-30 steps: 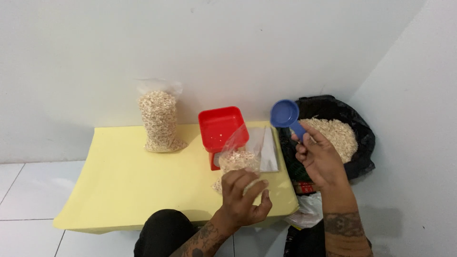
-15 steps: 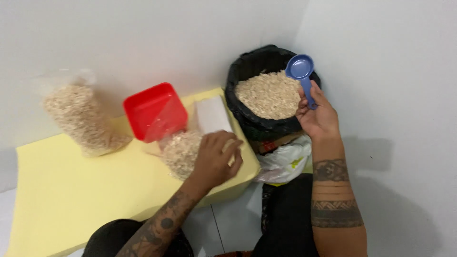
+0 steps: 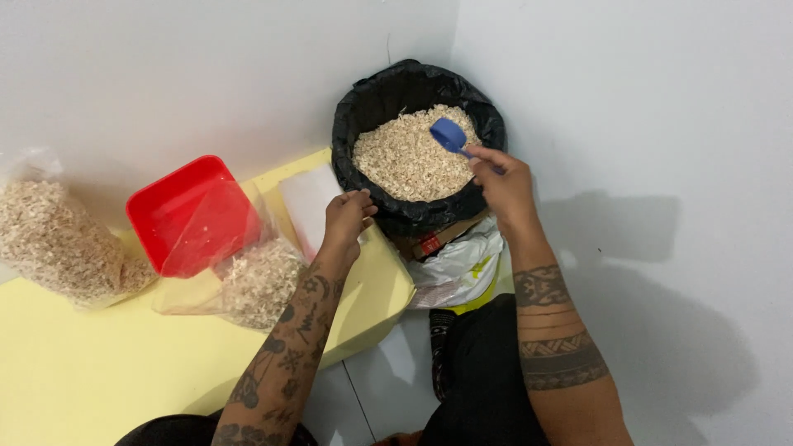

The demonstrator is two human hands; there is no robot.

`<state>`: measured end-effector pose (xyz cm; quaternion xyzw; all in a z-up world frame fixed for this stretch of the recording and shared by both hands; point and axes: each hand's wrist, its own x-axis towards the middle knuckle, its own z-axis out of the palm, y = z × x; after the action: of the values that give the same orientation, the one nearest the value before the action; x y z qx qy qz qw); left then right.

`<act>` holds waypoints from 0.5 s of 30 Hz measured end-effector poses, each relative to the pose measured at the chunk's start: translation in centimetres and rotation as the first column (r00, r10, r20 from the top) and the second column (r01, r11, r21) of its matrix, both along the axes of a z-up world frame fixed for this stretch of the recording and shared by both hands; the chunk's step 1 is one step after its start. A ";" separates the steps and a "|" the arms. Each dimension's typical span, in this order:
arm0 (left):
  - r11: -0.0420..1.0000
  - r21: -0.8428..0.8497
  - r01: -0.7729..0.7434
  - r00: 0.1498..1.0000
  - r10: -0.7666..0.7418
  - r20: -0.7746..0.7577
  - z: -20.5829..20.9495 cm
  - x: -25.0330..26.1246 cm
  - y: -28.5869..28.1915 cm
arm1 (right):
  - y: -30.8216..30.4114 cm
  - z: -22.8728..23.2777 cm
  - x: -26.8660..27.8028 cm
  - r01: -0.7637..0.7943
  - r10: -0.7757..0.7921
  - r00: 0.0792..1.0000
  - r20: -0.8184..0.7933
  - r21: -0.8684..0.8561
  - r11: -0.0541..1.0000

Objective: Portioning wood shavings from a large bag into smaller plastic bags using a blue scoop.

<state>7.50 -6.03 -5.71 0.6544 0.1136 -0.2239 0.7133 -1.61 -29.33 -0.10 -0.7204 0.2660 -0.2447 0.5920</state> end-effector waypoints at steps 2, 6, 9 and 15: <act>1.000 0.006 -0.024 1.000 0.024 0.000 -1.6 0.9 -0.6 | -0.2 -1.4 0.9 -0.037 0.037 0.999 -0.001 -0.043 0.998; 0.998 0.015 -0.059 0.997 0.059 0.041 -1.8 0.8 -1.3 | 0.4 -1.1 1.1 -0.124 0.118 0.991 -0.064 -0.103 0.987; 0.995 -0.041 -0.093 0.995 0.095 0.042 -2.8 -0.3 -1.6 | -0.5 -1.5 1.3 -0.098 0.078 0.992 -0.100 -0.212 0.972; 0.998 -0.070 0.007 0.991 0.002 0.131 -2.4 -5.3 -0.7 | -1.0 -0.8 0.4 -0.157 0.052 0.950 -0.307 -0.329 0.931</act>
<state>2.19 -6.71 -8.12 0.6423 0.0577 -0.1852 0.7415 -1.24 -30.33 -0.92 -0.8556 0.2639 -0.1462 0.4207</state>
